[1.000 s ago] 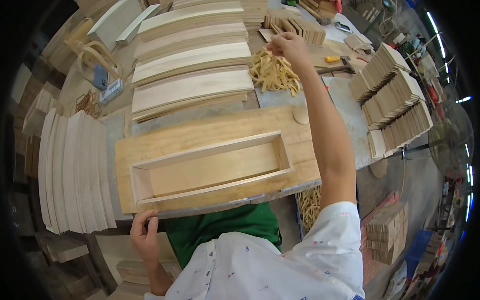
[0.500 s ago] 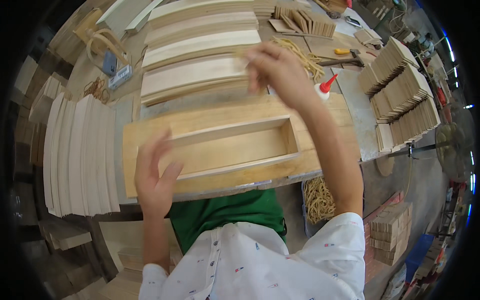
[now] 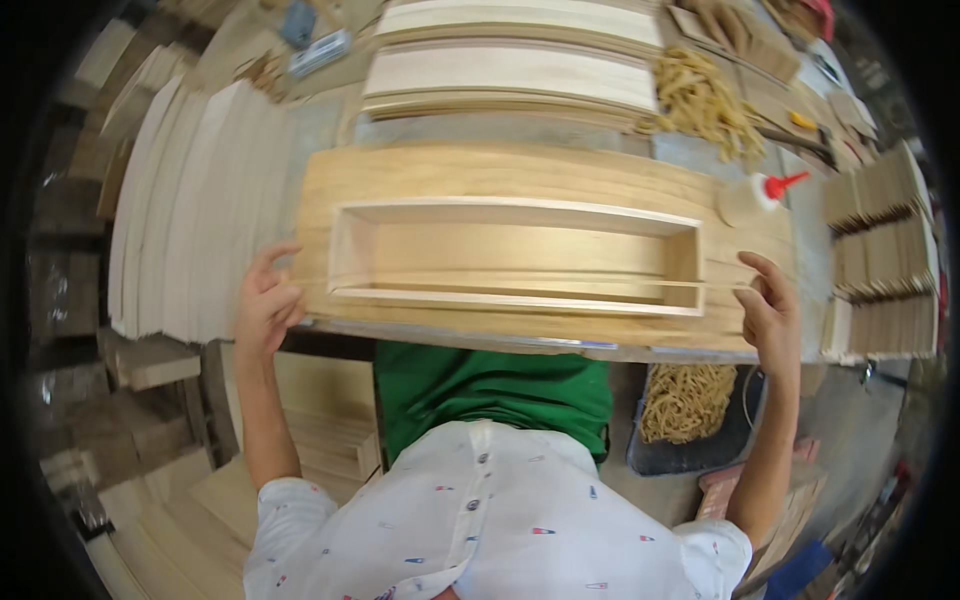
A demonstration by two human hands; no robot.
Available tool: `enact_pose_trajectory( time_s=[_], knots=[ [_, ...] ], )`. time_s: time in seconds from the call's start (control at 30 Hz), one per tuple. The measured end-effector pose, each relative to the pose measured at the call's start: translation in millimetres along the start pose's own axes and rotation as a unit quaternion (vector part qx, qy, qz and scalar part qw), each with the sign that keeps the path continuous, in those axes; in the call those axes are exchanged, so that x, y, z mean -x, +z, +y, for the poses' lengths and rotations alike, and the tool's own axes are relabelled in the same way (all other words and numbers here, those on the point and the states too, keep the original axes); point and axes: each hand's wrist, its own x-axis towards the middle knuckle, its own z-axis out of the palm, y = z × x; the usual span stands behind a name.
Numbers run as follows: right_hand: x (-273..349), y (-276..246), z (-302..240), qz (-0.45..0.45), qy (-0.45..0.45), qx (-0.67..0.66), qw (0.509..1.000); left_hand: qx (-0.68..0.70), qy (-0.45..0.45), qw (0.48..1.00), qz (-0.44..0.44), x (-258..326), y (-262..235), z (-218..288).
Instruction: Applying glue to wooden planks to assemble a rectangular box, followed by sorting and stacking small wooden squares.
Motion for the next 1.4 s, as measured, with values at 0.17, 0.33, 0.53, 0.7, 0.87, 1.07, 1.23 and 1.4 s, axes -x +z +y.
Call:
enact_pose_trajectory(
  time_s=[0.17,0.33,0.53,0.7,0.87,1.07,1.23,1.4],
  knots=[
    [-22,20,-10,-0.099,0.042,-0.010,0.994,-0.139,-0.014,0.989,-0.045,-25,22,16],
    [-43,18,-4,-0.165,0.084,-0.052,0.981,-0.100,-0.056,0.987,-0.117,-44,17,16],
    [-61,30,1,-0.122,0.087,-0.138,0.979,-0.076,-0.063,0.991,-0.094,-63,16,9],
    [-87,28,22,-0.164,0.084,-0.215,0.959,-0.003,-0.038,0.999,-0.029,-88,20,-8],
    [-79,38,18,-0.148,0.055,-0.218,0.963,0.161,-0.074,0.975,-0.135,-100,3,-27],
    [-69,24,36,-0.190,0.029,-0.172,0.966,-0.260,-0.010,0.966,0.015,-72,9,-8],
    [-42,32,-7,-0.103,-0.155,0.117,0.976,-0.441,0.185,0.871,-0.111,-47,30,7],
    [-24,63,-52,-0.170,-0.287,0.440,0.834,-0.598,0.192,0.749,-0.210,-52,54,22]
  ],
)
